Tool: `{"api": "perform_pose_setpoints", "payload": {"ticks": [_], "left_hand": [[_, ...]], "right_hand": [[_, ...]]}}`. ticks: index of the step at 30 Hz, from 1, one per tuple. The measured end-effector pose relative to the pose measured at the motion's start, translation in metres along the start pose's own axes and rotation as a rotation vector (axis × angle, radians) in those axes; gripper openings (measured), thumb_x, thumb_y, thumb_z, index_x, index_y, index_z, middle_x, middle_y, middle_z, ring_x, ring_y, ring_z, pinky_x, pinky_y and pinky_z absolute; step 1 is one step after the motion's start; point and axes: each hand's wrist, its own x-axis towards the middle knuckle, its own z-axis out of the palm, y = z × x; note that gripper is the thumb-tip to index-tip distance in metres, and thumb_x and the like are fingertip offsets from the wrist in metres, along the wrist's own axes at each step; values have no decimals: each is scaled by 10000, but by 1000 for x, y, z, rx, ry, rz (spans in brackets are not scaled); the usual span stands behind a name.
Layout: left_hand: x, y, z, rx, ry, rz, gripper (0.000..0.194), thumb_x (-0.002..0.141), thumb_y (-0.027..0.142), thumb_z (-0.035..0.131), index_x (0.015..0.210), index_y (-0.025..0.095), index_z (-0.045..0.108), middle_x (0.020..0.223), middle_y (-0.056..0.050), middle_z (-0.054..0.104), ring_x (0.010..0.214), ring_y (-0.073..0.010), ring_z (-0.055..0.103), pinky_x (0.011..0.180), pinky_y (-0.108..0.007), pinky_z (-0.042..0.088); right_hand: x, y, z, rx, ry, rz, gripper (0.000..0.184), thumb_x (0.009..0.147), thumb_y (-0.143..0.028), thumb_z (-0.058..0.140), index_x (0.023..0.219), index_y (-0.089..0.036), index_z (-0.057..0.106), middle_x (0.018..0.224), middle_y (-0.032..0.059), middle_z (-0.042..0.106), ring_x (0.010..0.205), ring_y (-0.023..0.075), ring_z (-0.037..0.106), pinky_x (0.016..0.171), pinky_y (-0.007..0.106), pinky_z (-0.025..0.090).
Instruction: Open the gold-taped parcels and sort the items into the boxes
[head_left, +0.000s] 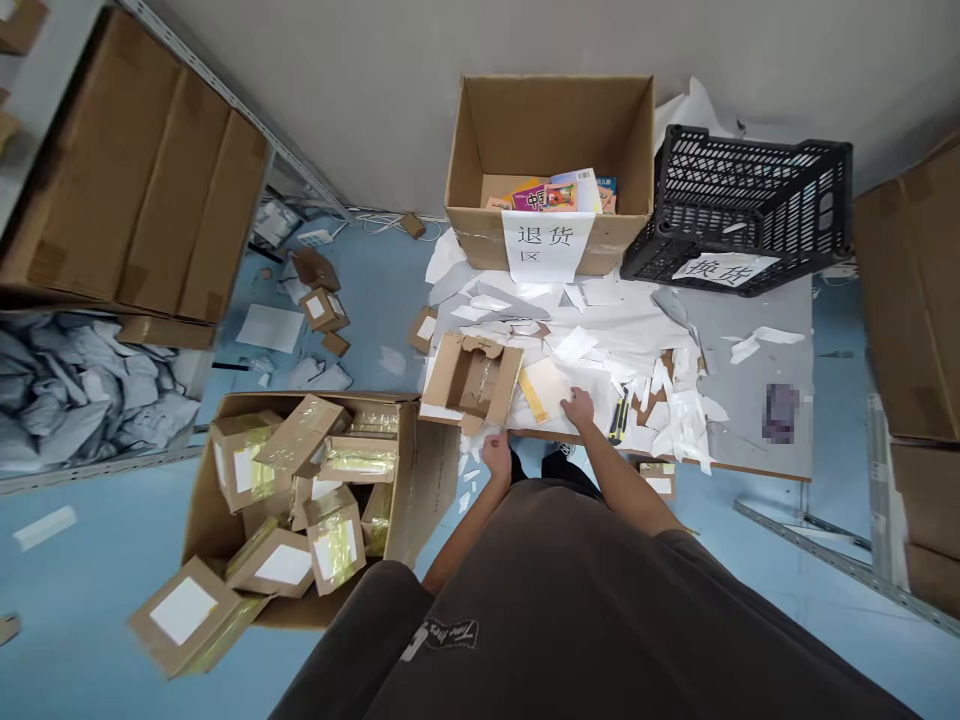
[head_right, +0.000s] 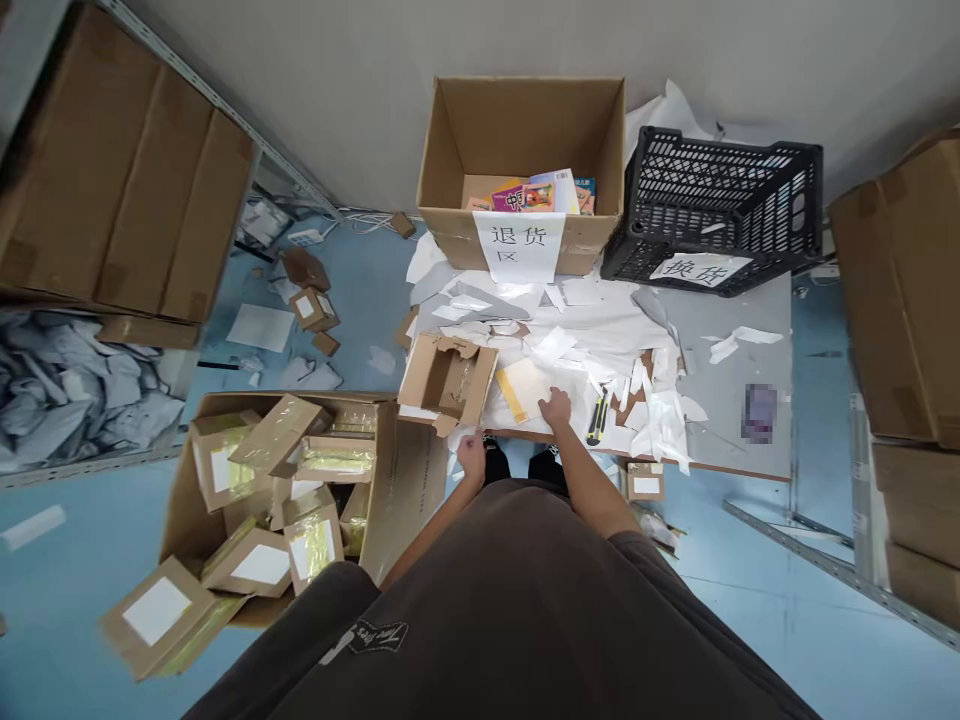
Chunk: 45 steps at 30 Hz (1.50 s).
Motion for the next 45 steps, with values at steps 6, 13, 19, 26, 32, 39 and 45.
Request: {"api": "perform_pose_setpoints", "payload": {"ticks": [6,13,19,26,32,39,45], "left_hand": [[44,32,71,416,-69,49,384,742,262,821,1096,175,703,1114,-114,755,1106,-261,706,992,-372,533],[71,39,87,395,-150,62,647,773,164,721,1405,162,585,1144,-115,743,1009,-238,719,917,-354,567],[30,59,87,176,-431,182,713,790,175,710,1477,199,521,1164,-100,718,1017,-210,693,902,-344,567],[-17,150,67,119,-759,239,877,790,333,798,1582,284,424,1296,-110,683,873,-153,682,696,-228,505],[-38,215,46,266,-881,300,965,768,333,839,1623,344,393,1308,-88,664,977,-164,692,799,-258,534],[-58,228,53,281,-687,561,819,745,312,872,1506,260,574,1261,-117,677,1064,-215,676,945,-355,557],[-99,215,89,209,-804,630,866,831,366,846,1604,276,465,1428,-147,610,1219,-257,662,1051,-404,541]], "right_hand": [[9,-3,-6,13,-85,-14,491,832,-280,646,1311,-177,683,1268,137,692,1197,312,637,1050,390,487],[12,6,-12,389,-171,153,262,639,-196,717,899,-227,702,1103,64,744,1112,285,669,958,363,529],[-27,4,-46,673,-214,146,297,684,-318,717,962,-218,683,946,59,744,893,214,707,776,312,552],[-88,-17,-128,1035,-221,-128,627,601,-396,862,1179,-286,646,1044,26,730,963,217,700,818,311,536],[-128,-48,-177,1143,-260,-338,634,659,-410,874,1232,-314,621,1013,-10,750,889,189,698,726,262,520],[-143,-59,-194,1147,-212,-415,661,680,-410,869,1283,-309,617,984,6,775,817,194,707,691,281,538],[-172,-92,-193,846,-36,-699,514,836,-395,752,1342,-333,689,1278,62,737,1072,262,713,848,391,606]]}}
